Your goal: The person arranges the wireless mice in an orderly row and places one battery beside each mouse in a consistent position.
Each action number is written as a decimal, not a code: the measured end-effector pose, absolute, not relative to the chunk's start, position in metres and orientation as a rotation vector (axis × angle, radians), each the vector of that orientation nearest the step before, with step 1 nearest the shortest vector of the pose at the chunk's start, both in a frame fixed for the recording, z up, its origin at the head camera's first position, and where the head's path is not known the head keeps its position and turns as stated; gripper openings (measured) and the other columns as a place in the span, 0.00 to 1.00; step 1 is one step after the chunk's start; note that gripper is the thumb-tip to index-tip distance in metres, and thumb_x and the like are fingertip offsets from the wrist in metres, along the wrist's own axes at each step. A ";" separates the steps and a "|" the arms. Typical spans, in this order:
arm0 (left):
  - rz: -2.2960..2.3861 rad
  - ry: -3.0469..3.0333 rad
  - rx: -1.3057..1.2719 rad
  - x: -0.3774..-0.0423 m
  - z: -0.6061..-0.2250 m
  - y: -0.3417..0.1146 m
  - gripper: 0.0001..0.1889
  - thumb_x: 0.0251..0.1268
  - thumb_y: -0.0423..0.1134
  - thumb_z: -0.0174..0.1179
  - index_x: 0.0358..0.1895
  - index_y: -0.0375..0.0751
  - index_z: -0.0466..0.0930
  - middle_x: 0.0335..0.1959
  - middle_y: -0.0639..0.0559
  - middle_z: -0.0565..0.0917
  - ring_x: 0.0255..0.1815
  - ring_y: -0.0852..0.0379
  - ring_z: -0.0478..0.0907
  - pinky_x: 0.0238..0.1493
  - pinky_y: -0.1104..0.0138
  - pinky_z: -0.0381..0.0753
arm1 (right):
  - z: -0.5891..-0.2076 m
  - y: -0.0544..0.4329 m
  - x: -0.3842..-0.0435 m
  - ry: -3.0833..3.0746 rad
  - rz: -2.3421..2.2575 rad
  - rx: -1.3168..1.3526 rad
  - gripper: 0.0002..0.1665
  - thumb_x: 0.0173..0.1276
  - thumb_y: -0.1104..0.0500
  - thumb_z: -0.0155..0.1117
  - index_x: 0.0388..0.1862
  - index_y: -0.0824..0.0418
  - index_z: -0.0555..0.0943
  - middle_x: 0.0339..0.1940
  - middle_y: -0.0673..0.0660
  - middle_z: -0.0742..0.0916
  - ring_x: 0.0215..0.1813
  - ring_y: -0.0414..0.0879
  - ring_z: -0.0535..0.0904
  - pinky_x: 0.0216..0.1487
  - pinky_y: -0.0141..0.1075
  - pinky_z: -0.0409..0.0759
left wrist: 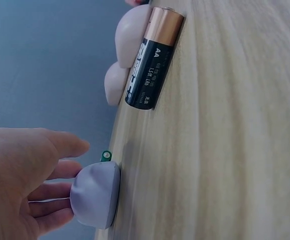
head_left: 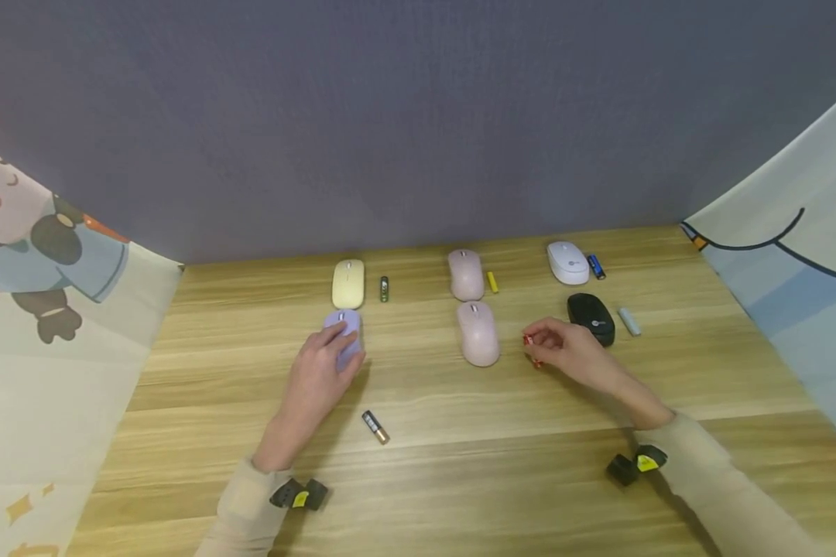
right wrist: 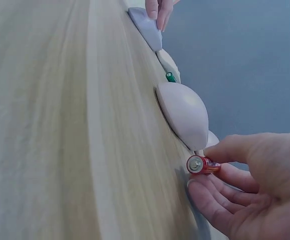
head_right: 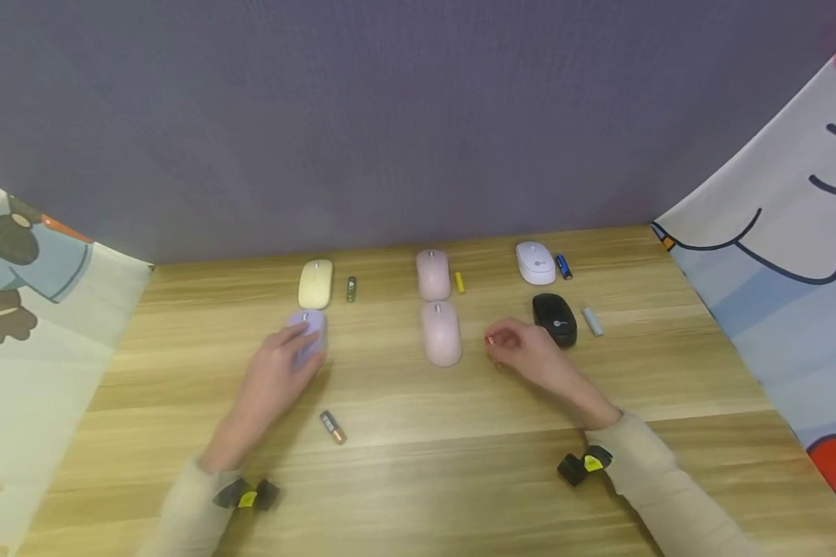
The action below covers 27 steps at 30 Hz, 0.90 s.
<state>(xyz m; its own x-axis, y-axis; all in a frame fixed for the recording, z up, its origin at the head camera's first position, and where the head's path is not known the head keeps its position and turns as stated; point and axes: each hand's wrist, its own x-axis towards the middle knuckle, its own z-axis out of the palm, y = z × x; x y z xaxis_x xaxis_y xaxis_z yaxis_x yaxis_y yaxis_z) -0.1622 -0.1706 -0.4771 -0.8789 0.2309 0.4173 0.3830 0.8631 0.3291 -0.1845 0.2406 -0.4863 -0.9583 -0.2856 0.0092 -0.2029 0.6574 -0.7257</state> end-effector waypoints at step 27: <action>-0.616 -2.676 -0.455 -0.164 -0.480 -0.173 0.20 0.61 0.38 0.75 0.53 0.31 0.86 0.62 0.31 0.82 0.58 0.33 0.82 0.61 0.46 0.84 | -0.480 0.199 -0.216 2.824 -0.975 -0.191 0.18 0.69 0.59 0.66 0.53 0.67 0.83 0.37 0.56 0.87 0.37 0.45 0.83 0.39 0.35 0.78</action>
